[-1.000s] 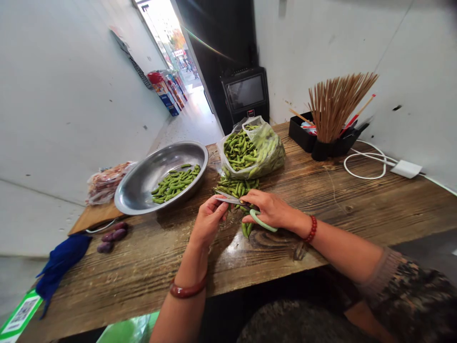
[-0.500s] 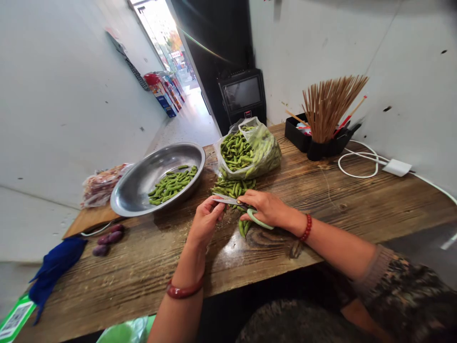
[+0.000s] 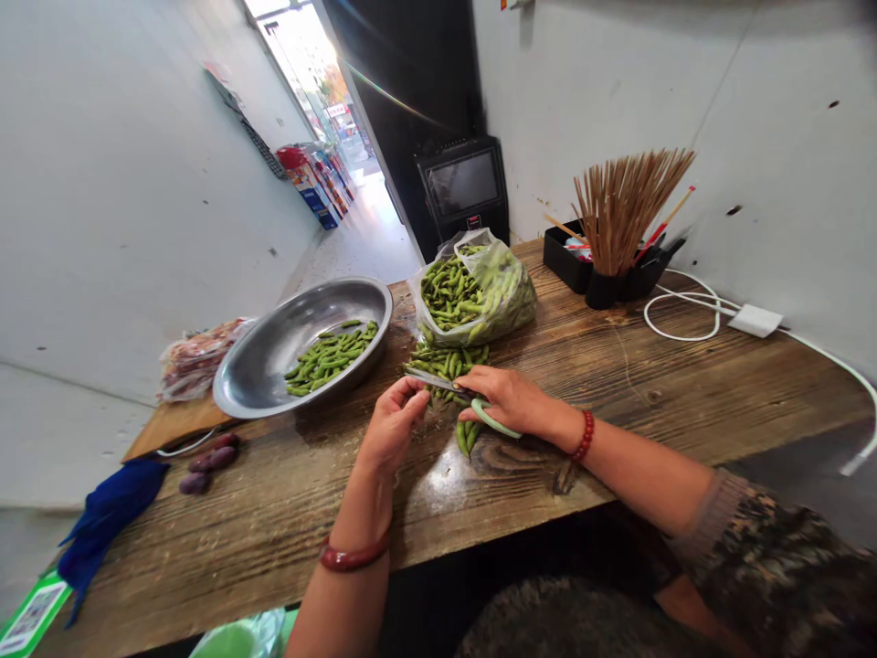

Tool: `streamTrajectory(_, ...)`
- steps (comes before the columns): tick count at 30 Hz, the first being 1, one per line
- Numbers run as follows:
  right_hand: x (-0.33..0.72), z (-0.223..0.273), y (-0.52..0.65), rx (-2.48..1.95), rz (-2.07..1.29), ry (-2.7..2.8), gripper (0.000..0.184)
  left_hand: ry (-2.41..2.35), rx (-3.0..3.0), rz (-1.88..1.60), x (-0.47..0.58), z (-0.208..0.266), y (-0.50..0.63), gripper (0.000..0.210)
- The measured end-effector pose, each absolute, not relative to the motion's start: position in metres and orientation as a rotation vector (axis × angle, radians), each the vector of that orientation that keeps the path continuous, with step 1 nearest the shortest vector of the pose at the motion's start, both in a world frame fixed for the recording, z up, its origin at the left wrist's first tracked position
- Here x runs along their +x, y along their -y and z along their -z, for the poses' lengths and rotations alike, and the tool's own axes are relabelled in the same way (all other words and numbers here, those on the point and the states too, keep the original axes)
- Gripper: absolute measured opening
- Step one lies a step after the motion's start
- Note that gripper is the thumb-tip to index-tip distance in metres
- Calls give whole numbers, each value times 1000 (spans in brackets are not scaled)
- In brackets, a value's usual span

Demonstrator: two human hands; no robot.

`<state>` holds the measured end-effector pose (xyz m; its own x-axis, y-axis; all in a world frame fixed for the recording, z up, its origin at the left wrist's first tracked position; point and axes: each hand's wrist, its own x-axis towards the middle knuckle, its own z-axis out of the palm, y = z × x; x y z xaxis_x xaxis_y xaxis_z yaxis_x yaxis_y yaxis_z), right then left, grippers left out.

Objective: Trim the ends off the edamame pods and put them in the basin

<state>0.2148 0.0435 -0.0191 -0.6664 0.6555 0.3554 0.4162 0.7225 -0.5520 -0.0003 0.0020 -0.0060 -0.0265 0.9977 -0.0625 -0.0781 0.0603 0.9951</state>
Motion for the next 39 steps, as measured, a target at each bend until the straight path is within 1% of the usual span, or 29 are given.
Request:
streamTrajectory(4,216,21,-47,-850,-553,2295,36,-1116,880,-1290,-1,1,-2,25)
streamTrajectory(7,216,21,-46,-827,-543,2285,44,-1071,789,-1343,-3,0,-3,25)
streamTrajectory(10,216,19,-43,-799,-537,2311,51,-1033,754,-1394,-4,1,-4,24)
streamTrajectory(16,215,16,-38,-797,-568,2361,53,-1064,789,-1371,-1,3,-3,29)
streamTrajectory(25,215,15,-38,-772,-591,2344,50,-1127,969,-1288,5,9,-3,22)
streamTrajectory(32,214,14,-37,-765,-592,2339,54,-1111,941,-1316,9,8,-2,24)
streamTrajectory(39,213,15,-35,-761,-602,2326,42,-1059,882,-1275,12,3,0,24)
